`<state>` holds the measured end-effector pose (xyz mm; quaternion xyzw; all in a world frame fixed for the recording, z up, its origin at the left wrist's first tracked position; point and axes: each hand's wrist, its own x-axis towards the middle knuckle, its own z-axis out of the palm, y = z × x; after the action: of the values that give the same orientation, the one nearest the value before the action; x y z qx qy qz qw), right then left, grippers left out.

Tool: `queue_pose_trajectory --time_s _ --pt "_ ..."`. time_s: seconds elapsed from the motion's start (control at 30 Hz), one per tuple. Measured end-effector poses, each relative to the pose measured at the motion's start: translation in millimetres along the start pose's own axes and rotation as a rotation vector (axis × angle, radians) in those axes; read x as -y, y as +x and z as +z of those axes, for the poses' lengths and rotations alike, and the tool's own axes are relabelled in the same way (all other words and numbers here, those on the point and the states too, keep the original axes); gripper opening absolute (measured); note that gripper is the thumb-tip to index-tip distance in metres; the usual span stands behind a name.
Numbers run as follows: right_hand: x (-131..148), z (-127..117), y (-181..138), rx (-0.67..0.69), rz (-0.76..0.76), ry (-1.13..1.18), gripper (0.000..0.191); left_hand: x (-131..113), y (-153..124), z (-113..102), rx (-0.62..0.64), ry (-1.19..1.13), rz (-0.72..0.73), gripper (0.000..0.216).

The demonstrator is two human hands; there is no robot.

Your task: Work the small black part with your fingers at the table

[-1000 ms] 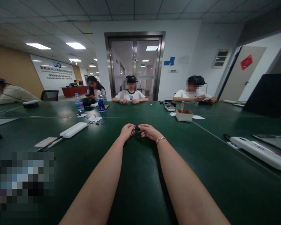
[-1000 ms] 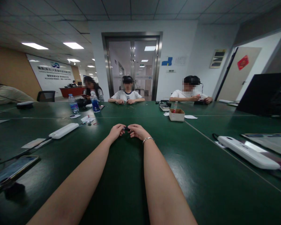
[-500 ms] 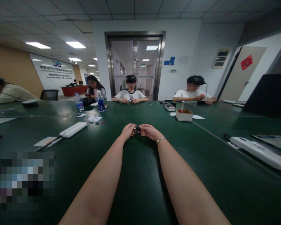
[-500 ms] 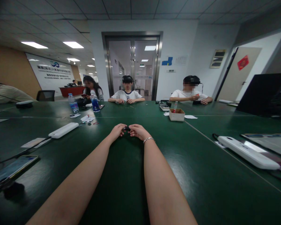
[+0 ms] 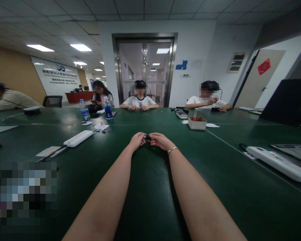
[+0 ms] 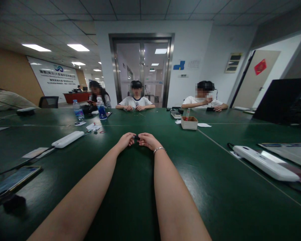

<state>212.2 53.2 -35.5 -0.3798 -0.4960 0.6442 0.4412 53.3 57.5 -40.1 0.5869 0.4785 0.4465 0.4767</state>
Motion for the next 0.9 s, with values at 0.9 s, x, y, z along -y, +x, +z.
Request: queue_pose_trajectory --time_s 0.9 --pt "-0.6 -1.5 0.6 0.007 -0.008 0.02 0.005 -4.1 -4.0 -0.4 -0.009 0.026 0.002 0.021"
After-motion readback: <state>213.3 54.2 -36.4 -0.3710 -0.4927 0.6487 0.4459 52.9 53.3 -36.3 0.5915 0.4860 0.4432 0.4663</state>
